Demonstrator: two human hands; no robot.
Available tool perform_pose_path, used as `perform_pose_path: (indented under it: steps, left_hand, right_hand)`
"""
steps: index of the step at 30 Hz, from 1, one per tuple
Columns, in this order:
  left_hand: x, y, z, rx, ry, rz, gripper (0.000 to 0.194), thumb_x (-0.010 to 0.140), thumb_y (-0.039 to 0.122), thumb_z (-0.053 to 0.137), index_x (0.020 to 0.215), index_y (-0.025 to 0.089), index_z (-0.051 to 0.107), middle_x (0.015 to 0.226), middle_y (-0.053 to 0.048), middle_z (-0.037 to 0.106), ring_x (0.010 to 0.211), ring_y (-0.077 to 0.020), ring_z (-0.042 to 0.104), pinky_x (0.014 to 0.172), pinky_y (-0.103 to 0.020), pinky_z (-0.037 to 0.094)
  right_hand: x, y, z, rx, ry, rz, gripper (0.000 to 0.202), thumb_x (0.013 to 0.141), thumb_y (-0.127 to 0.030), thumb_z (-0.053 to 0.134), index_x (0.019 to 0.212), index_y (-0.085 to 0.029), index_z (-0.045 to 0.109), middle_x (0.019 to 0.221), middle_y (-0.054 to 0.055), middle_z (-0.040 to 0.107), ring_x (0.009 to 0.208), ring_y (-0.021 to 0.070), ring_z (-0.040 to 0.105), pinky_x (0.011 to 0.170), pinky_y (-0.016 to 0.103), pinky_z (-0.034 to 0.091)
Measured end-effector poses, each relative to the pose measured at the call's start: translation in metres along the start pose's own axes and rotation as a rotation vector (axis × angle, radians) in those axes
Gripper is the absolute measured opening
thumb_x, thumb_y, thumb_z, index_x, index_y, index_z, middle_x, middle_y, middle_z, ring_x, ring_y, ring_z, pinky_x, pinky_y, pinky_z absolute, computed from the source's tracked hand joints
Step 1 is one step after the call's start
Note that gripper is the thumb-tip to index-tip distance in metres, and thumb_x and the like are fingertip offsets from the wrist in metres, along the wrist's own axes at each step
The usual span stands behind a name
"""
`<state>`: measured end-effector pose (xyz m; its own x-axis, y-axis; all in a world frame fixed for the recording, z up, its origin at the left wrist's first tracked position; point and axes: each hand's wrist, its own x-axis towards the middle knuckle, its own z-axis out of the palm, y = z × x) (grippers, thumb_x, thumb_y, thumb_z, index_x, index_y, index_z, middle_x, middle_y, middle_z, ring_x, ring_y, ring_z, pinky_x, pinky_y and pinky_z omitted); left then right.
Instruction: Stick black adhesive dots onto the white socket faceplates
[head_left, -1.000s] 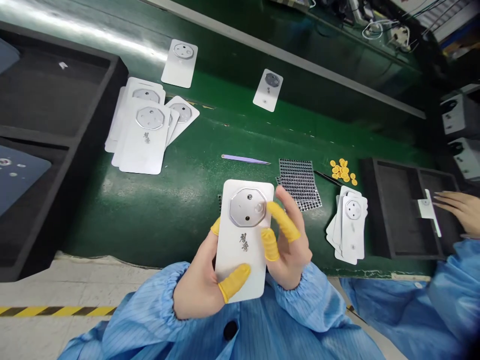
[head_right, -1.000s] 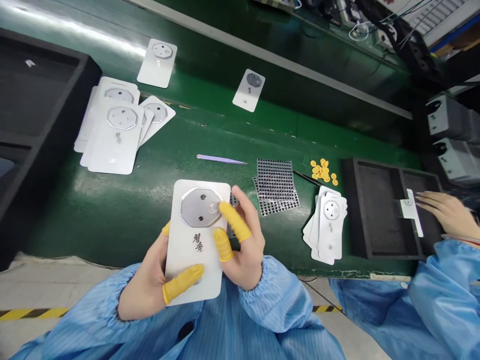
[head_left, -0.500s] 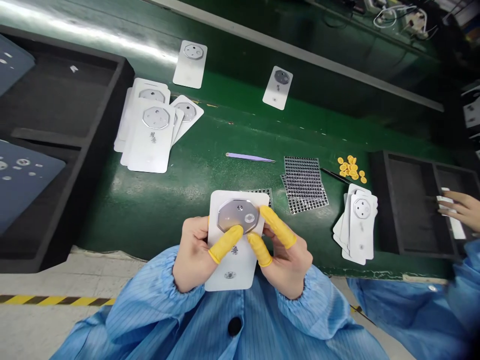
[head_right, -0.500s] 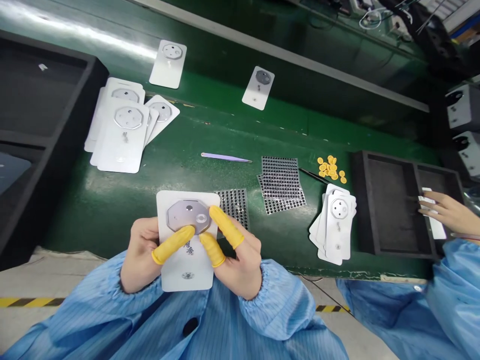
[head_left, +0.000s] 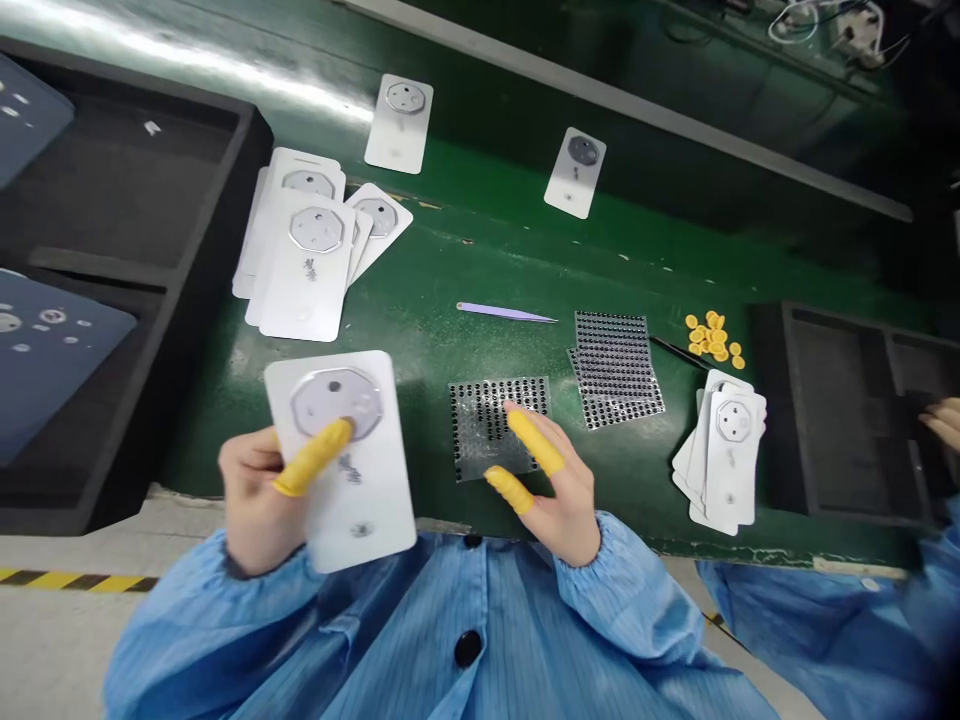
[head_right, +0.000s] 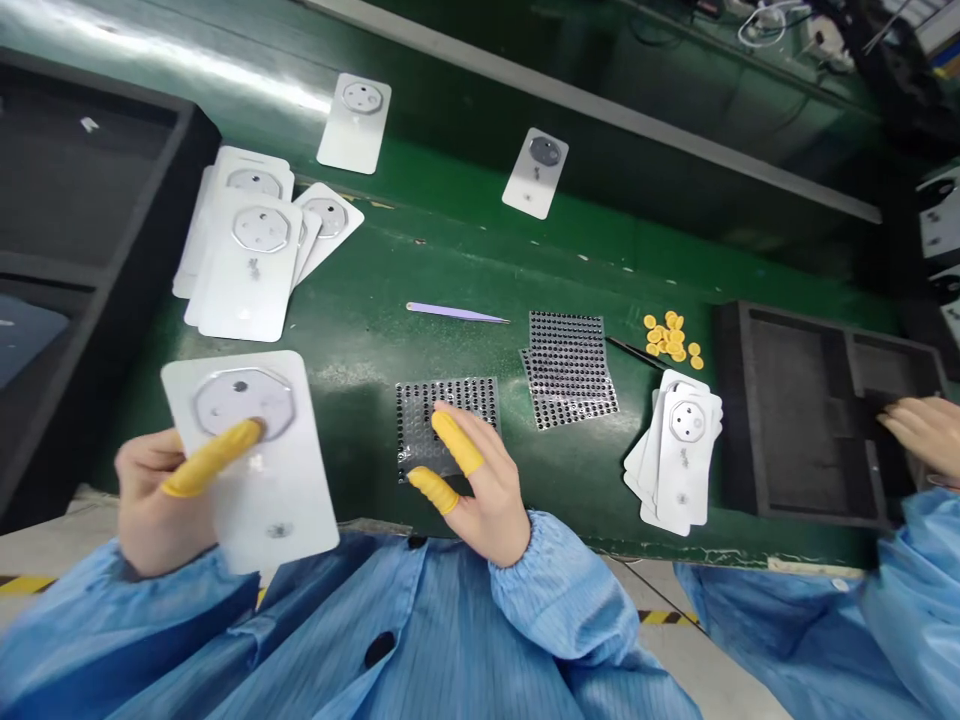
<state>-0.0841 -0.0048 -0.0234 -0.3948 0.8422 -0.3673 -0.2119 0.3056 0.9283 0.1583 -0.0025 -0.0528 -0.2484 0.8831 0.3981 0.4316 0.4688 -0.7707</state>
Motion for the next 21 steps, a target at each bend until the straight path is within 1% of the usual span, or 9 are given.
perform_pose_path:
  steps: [2, 4, 7, 10, 12, 14, 16, 18, 21]
  left_hand:
    - [0.007, -0.004, -0.010, 0.037, 0.100, -0.009, 0.029, 0.043, 0.030, 0.091, 0.056, 0.013, 0.072, 0.052, -0.001, 0.070, 0.040, -0.0138, 0.059, 0.036, -0.020, 0.049]
    - [0.013, -0.011, -0.011, 0.073, 0.109, -0.037, 0.027, 0.048, 0.028, 0.089, 0.059, 0.012, 0.071, 0.051, 0.000, 0.069, 0.041, -0.0129, 0.059, 0.037, -0.019, 0.049]
    - [0.018, -0.021, 0.001, 0.110, 0.044, -0.030, 0.034, 0.057, 0.025, 0.085, 0.088, 0.015, 0.072, 0.067, 0.000, 0.074, 0.051, -0.0144, 0.064, 0.049, -0.022, 0.054]
    - [0.017, -0.024, 0.019, 0.266, -0.109, 0.111, 0.043, 0.066, 0.032, 0.079, 0.105, 0.016, 0.070, 0.093, -0.006, 0.076, 0.081, -0.0226, 0.070, 0.073, -0.031, 0.058]
    - [0.011, -0.024, 0.030, 0.313, -0.290, 0.116, 0.036, 0.074, 0.041, 0.071, 0.099, 0.014, 0.074, 0.097, -0.009, 0.076, 0.090, -0.0266, 0.070, 0.079, -0.034, 0.057]
    - [0.005, -0.025, 0.039, 0.247, -0.432, 0.004, 0.037, 0.077, 0.046, 0.068, 0.091, 0.013, 0.076, 0.090, -0.011, 0.077, 0.082, -0.0272, 0.071, 0.072, -0.035, 0.058]
    - [0.000, -0.027, 0.047, 0.168, -0.461, -0.070, 0.033, 0.073, 0.043, 0.072, 0.086, 0.012, 0.077, 0.084, -0.010, 0.077, 0.073, -0.0253, 0.072, 0.064, -0.033, 0.059]
    - [-0.003, -0.029, 0.052, 0.140, -0.432, -0.071, 0.025, 0.070, 0.034, 0.076, 0.084, 0.014, 0.077, 0.085, -0.009, 0.077, 0.073, -0.0235, 0.072, 0.065, -0.030, 0.058]
    - [-0.005, -0.031, 0.054, 0.139, -0.443, -0.029, 0.017, 0.071, 0.026, 0.075, 0.085, 0.017, 0.078, 0.086, -0.007, 0.077, 0.078, -0.0214, 0.072, 0.069, -0.027, 0.057]
  right_hand:
    - [-0.005, 0.015, 0.006, -0.135, -0.081, -0.034, 0.052, 0.082, -0.015, 0.067, 0.131, -0.020, 0.053, 0.134, 0.015, 0.056, 0.130, 0.0288, 0.048, 0.104, 0.053, 0.048]
    - [-0.010, 0.026, 0.013, -0.182, -0.122, -0.071, 0.043, 0.085, -0.009, 0.061, 0.126, -0.021, 0.057, 0.132, 0.014, 0.058, 0.131, 0.0276, 0.048, 0.102, 0.053, 0.050]
    - [-0.012, 0.028, 0.015, -0.123, -0.064, -0.095, 0.043, 0.086, -0.004, 0.056, 0.124, -0.022, 0.058, 0.123, 0.012, 0.065, 0.120, 0.0233, 0.058, 0.096, 0.047, 0.055]
    - [-0.012, 0.016, 0.007, -0.069, 0.057, -0.102, 0.045, 0.083, -0.003, 0.060, 0.124, -0.023, 0.059, 0.121, 0.010, 0.066, 0.112, 0.0225, 0.063, 0.091, 0.044, 0.058]
    - [-0.014, 0.006, 0.000, -0.065, 0.089, -0.122, 0.049, 0.081, 0.000, 0.061, 0.125, -0.021, 0.059, 0.121, 0.012, 0.066, 0.111, 0.0234, 0.063, 0.089, 0.043, 0.058]
    - [-0.015, -0.001, -0.005, -0.062, 0.062, -0.146, 0.052, 0.079, 0.001, 0.061, 0.127, -0.019, 0.058, 0.122, 0.014, 0.065, 0.112, 0.0242, 0.063, 0.088, 0.043, 0.058]
    - [-0.013, -0.005, -0.008, -0.030, -0.013, -0.142, 0.049, 0.080, -0.001, 0.063, 0.125, -0.018, 0.058, 0.123, 0.015, 0.064, 0.112, 0.0246, 0.061, 0.088, 0.044, 0.058]
    - [-0.007, -0.007, -0.009, 0.037, -0.087, -0.103, 0.042, 0.080, -0.005, 0.065, 0.120, -0.018, 0.060, 0.120, 0.014, 0.065, 0.111, 0.0239, 0.062, 0.089, 0.044, 0.057]
    - [0.009, -0.006, -0.009, 0.071, -0.082, -0.078, 0.034, 0.082, -0.007, 0.065, 0.113, -0.020, 0.063, 0.112, 0.011, 0.067, 0.103, 0.0208, 0.063, 0.085, 0.041, 0.058]
